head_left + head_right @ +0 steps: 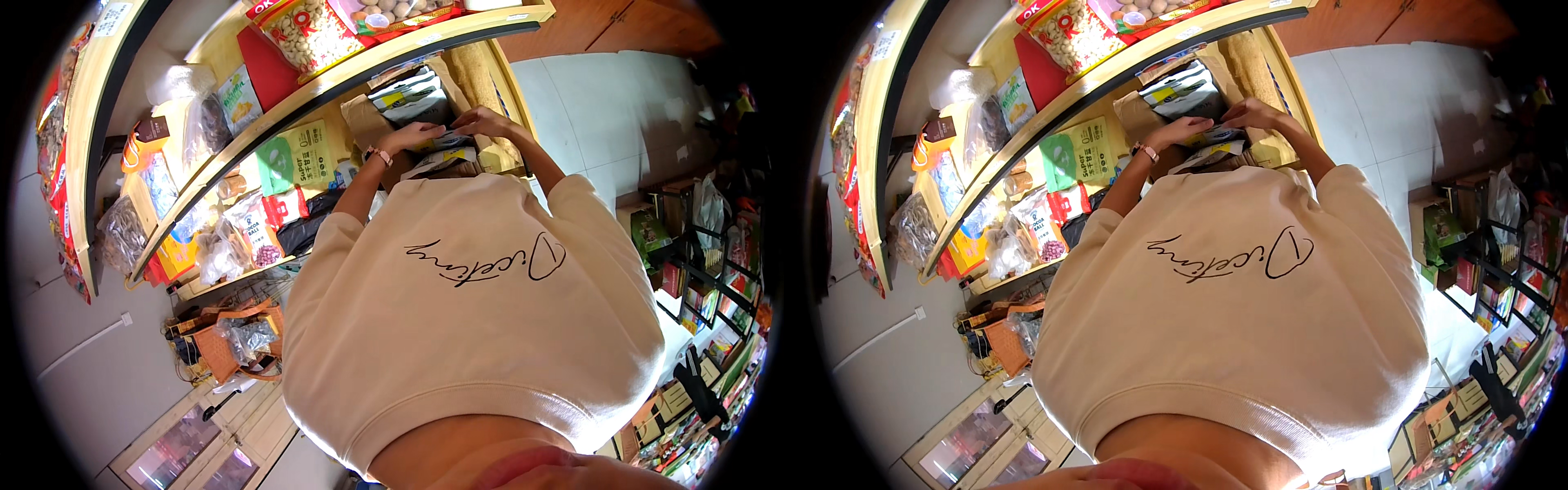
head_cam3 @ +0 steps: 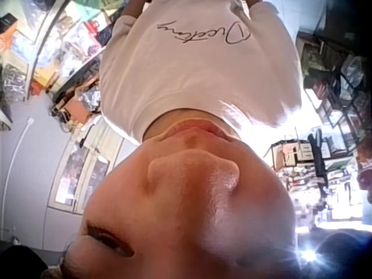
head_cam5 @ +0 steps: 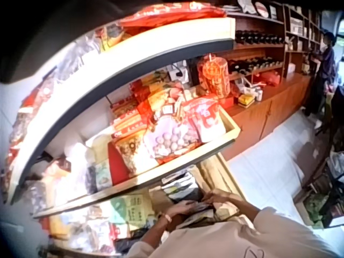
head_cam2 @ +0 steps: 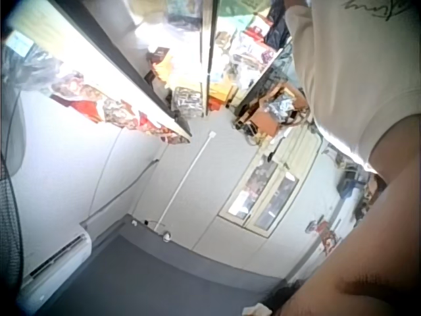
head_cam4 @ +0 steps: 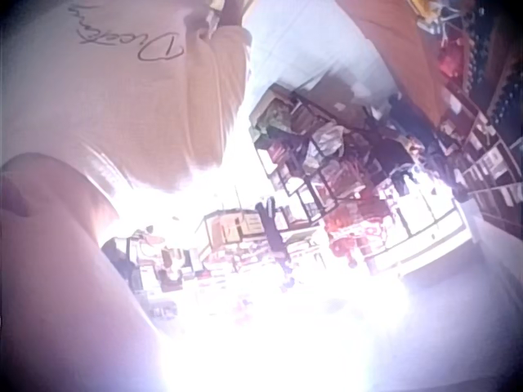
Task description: The person retrieves snack packets and packs them into a cardboard box on a shelf.
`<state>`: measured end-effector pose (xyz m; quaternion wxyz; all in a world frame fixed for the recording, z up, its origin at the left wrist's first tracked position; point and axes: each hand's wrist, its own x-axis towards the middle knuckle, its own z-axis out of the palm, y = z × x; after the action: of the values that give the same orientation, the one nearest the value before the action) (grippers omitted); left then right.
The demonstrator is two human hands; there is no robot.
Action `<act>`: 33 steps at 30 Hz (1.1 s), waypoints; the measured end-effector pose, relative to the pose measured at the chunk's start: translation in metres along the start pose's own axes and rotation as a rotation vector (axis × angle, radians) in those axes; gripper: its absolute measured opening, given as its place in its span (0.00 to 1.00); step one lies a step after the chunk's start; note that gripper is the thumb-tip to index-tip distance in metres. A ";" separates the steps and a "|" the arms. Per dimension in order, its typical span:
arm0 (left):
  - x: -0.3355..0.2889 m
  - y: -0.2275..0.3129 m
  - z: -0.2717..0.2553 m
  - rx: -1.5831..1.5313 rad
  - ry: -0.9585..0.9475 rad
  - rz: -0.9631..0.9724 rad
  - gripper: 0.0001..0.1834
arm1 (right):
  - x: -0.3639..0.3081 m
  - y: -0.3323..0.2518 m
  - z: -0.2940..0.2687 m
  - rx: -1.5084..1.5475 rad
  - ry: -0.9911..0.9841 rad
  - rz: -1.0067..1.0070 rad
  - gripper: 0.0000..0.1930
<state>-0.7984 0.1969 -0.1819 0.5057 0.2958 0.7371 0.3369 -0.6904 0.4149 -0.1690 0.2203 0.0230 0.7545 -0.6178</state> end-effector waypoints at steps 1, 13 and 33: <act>-0.001 0.004 0.002 0.002 -0.005 0.001 0.39 | -0.001 -0.002 0.003 0.020 -0.002 0.016 0.16; 0.001 -0.004 0.005 0.140 0.100 -0.028 0.36 | 0.024 0.010 0.015 -0.547 0.231 -0.226 0.10; -0.233 0.120 -0.009 0.313 0.896 -0.099 0.19 | 0.015 0.000 0.029 -0.597 0.028 -0.015 0.20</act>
<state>-0.7228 0.0857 0.0430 0.1029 0.1586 0.9377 0.2915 -0.6952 0.3838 -0.1783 0.2023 -0.0402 0.9060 -0.3697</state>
